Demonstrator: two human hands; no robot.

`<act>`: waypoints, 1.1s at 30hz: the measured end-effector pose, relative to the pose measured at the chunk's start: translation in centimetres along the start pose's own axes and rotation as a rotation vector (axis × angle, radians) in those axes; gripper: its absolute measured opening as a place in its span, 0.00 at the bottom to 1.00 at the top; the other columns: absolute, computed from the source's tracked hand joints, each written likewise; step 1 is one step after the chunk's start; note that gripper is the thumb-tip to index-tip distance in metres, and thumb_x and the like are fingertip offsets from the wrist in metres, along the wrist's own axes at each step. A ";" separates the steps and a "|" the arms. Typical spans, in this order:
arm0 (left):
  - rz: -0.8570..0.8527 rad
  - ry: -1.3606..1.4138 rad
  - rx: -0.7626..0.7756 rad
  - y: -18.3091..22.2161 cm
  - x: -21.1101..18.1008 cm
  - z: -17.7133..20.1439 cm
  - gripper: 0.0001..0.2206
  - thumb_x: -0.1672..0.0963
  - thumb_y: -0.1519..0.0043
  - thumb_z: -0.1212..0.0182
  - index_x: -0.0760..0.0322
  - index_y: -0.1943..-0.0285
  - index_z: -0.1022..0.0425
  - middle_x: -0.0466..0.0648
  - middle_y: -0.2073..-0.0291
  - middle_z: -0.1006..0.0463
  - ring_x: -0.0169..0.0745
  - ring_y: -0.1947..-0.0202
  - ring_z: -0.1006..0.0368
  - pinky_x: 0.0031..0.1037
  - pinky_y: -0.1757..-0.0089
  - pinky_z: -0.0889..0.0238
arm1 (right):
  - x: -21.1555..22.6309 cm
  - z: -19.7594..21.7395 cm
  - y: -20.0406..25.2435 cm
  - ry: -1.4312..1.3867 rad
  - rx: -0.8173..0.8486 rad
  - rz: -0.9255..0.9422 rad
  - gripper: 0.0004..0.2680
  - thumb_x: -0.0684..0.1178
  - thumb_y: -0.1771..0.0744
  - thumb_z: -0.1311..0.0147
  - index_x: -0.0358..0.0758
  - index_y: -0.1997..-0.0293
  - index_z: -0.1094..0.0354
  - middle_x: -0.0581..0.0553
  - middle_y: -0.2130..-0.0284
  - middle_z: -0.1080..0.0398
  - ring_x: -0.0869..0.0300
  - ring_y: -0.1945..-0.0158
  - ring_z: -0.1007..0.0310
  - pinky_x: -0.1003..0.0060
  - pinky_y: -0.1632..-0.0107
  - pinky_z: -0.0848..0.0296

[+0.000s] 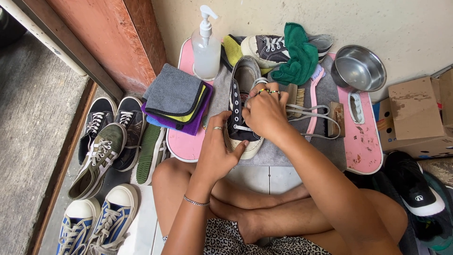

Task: Cleaning a black sneaker with a brush and then threading laces through the eyelets.

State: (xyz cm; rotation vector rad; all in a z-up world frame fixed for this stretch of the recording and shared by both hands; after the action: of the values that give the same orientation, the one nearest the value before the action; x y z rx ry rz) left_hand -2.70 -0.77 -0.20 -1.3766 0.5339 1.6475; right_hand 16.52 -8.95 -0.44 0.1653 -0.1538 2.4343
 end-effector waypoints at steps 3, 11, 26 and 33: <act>0.015 -0.029 0.006 0.0 0.2 -0.2 0.38 0.59 0.46 0.20 0.69 0.25 0.33 0.68 0.39 0.24 0.80 0.33 0.26 0.60 0.35 0.31 | 0.0 2.1 0.3 -0.201 0.022 -0.057 0.09 0.57 0.31 0.39 0.47 0.64 0.16 0.48 0.48 0.23 0.41 0.32 0.33 0.37 0.38 0.41; 0.047 -0.048 0.029 -0.2 0.7 -0.5 0.41 0.59 0.49 0.19 0.70 0.23 0.35 0.69 0.38 0.21 0.79 0.32 0.26 0.60 0.34 0.33 | -0.7 2.4 0.9 -0.476 -0.071 -0.060 0.08 0.55 0.27 0.35 0.50 0.63 0.17 0.51 0.61 0.21 0.45 0.45 0.24 0.40 0.40 0.34; 0.218 0.106 0.083 -1.6 -0.5 -3.6 0.45 0.57 0.50 0.20 0.64 0.20 0.38 0.72 0.28 0.32 0.88 0.30 0.33 0.65 0.32 0.39 | -1.8 5.4 4.5 -0.795 -0.147 0.059 0.03 0.46 0.28 0.33 0.43 0.59 0.18 0.52 0.72 0.17 0.67 0.72 0.34 0.70 0.64 0.32; -0.034 -0.080 0.014 -2.9 -1.8 -1.5 0.24 0.60 0.37 0.31 0.62 0.29 0.23 0.60 0.38 0.24 0.67 0.39 0.32 0.51 0.41 0.34 | -3.9 4.0 4.2 -1.078 -0.048 0.025 0.05 0.43 0.27 0.34 0.32 0.50 0.18 0.40 0.65 0.15 0.64 0.64 0.18 0.72 0.59 0.19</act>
State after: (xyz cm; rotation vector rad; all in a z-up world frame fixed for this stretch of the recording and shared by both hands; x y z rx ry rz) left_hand 0.53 -1.12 1.65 -1.2968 0.4724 1.6611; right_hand 17.05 -15.22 2.57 1.4308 -0.6746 2.1016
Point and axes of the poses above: each hand's wrist, its own y-axis away from the middle knuckle, its own z-axis out of the back of the hand, x = y × z, the point moved 2 cm from there along -y, towards the middle knuckle
